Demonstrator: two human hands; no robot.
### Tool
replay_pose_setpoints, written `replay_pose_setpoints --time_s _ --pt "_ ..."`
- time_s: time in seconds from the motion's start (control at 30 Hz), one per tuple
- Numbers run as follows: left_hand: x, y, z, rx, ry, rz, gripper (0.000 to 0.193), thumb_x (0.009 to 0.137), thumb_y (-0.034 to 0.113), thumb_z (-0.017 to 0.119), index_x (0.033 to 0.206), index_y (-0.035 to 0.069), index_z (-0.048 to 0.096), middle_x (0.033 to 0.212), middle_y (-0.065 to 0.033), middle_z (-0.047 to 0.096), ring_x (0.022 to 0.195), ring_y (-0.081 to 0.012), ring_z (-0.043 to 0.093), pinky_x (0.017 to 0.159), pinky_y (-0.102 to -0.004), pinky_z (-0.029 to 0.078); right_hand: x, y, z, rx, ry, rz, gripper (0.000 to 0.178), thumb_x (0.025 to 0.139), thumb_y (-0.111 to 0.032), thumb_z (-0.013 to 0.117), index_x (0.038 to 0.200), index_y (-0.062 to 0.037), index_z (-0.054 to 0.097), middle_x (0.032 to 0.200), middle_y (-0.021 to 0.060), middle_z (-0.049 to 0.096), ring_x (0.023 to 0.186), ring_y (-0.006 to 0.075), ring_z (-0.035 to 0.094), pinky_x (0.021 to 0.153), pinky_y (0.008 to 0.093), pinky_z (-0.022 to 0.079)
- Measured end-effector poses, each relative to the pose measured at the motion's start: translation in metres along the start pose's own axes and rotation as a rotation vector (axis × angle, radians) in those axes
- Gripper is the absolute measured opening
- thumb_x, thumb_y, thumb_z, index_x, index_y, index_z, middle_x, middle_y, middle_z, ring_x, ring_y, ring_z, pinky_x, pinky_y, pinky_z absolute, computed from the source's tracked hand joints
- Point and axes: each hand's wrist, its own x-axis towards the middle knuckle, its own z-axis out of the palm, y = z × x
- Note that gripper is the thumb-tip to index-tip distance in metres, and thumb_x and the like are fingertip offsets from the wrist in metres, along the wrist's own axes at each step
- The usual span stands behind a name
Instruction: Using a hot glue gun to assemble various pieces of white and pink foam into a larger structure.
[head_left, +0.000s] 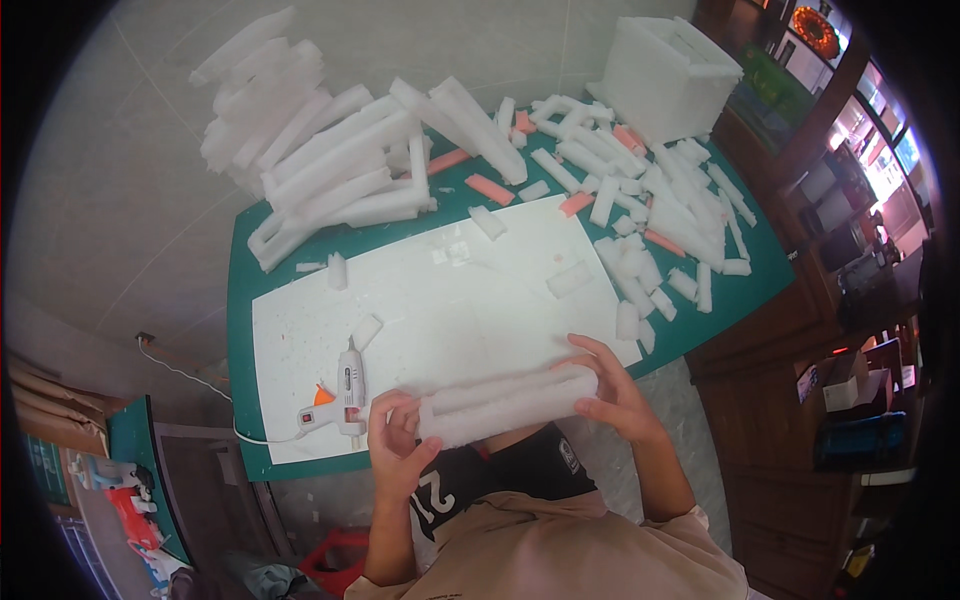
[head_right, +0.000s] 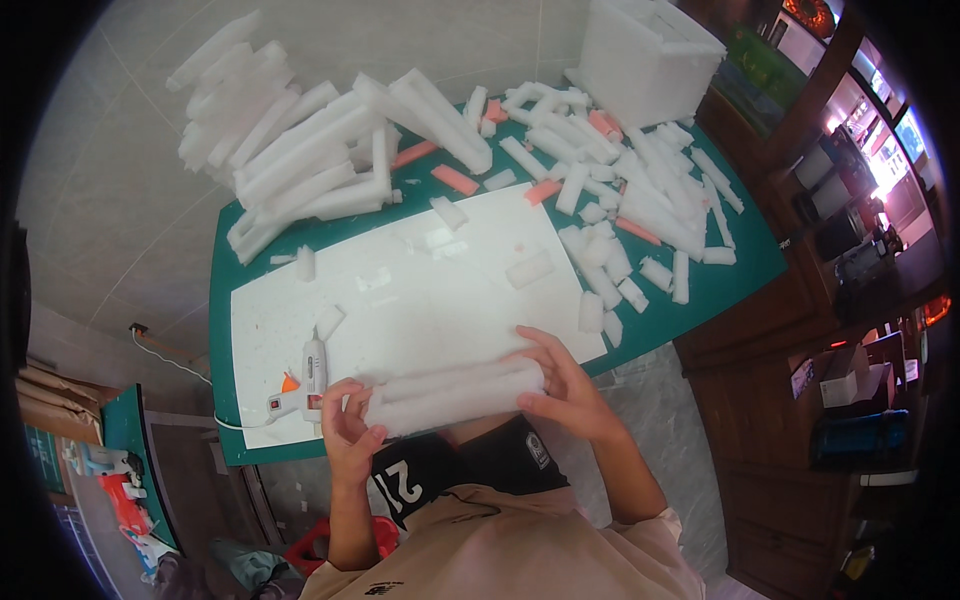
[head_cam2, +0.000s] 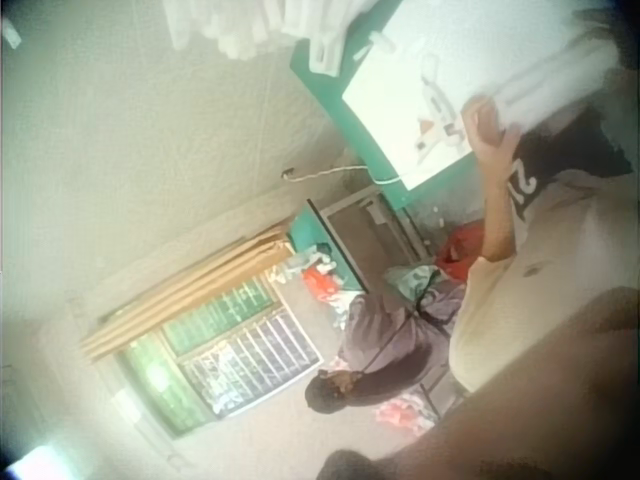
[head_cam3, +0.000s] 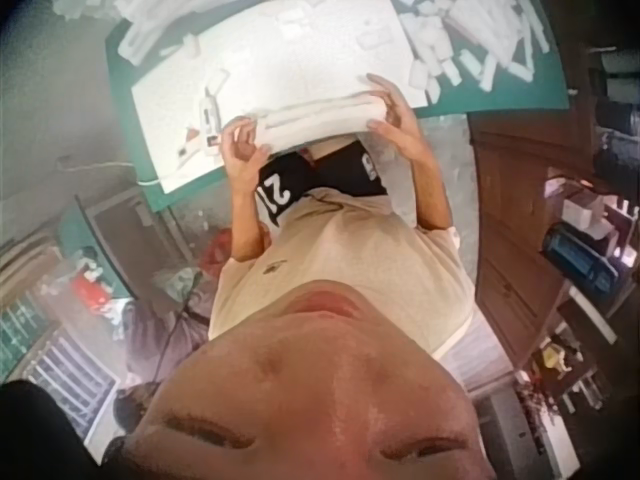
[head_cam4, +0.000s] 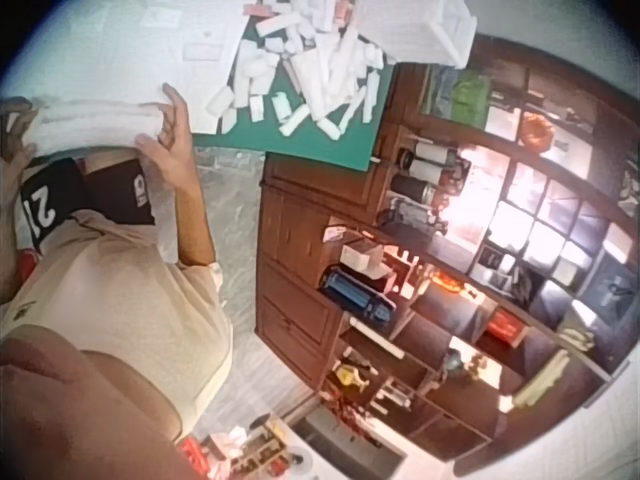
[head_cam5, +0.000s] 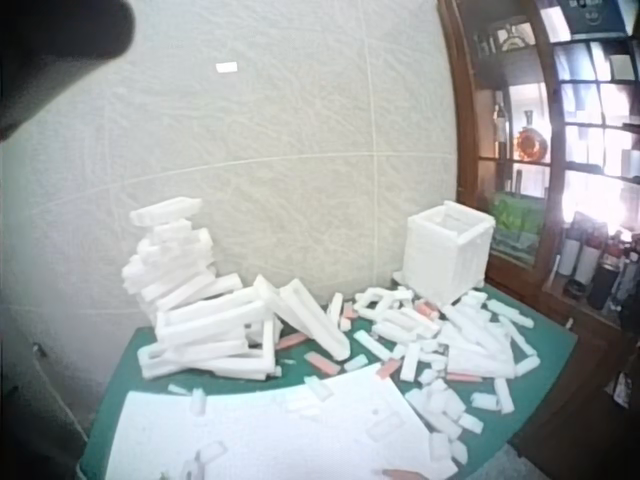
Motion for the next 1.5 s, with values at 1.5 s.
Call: replay_pose_setpoints --time_s 1.5 --pt "-0.002 0.006 -0.001 -0.008 -0.034 0.044 0.064 0.072 -0.004 0.076 0.128 0.002 0.044 0.127 -0.0106 0.04 0.126 -0.0278 0.049 0.109 -0.0423 0.04 -0.001 0.005 0.008 -0.008 0.083 -0.048 0.07 0.076 -0.008 0.073 0.138 -0.0048 0.04 0.134 0.0154 0.054 0.13 0.0231 0.045 0.109 0.0363 0.034"
